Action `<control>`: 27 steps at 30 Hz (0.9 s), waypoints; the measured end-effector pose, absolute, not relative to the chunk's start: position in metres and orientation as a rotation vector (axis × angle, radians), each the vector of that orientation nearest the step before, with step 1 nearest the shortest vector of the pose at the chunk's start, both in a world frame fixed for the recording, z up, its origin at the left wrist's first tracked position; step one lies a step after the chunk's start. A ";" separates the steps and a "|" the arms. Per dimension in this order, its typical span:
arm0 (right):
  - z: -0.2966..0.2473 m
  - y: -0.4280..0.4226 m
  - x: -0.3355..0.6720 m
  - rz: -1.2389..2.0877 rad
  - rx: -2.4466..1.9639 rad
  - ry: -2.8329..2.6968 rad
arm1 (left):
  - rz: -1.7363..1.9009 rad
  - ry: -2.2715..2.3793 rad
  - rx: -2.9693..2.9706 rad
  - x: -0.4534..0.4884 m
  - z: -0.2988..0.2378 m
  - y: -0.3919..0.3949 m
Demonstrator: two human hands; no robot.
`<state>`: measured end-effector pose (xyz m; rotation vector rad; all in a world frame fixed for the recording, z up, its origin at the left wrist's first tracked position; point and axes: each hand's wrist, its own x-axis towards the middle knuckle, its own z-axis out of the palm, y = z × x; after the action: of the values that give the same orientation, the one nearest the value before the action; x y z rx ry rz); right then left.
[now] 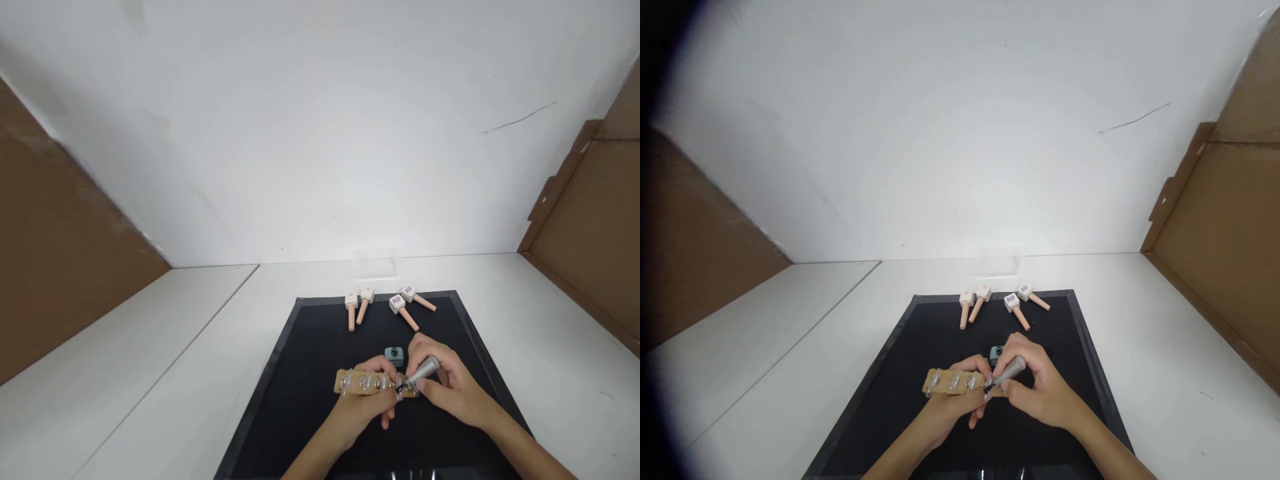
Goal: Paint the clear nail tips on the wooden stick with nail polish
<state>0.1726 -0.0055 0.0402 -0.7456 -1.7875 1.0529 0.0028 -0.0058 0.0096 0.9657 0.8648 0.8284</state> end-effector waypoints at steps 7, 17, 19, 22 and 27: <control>0.039 -0.005 0.172 1.038 -0.754 -1.779 | 0.816 0.875 0.963 0.003 0.008 -0.005; 0.037 -0.005 0.172 1.013 -0.756 -1.741 | 0.802 0.880 0.974 0.004 0.011 -0.007; 0.035 -0.005 0.172 1.025 -0.751 -1.724 | 0.803 0.874 0.974 0.004 0.011 -0.007; 0.032 -0.004 0.172 1.066 -0.737 -1.666 | 0.802 0.867 0.976 0.004 0.011 -0.007; 0.027 -0.002 0.174 1.198 -0.694 -1.511 | 0.832 0.846 0.970 0.004 0.003 -0.007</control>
<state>0.1743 -0.0024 0.0268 -0.6939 -1.5109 1.1976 0.0039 -0.0066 0.0029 0.9698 0.8458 0.8320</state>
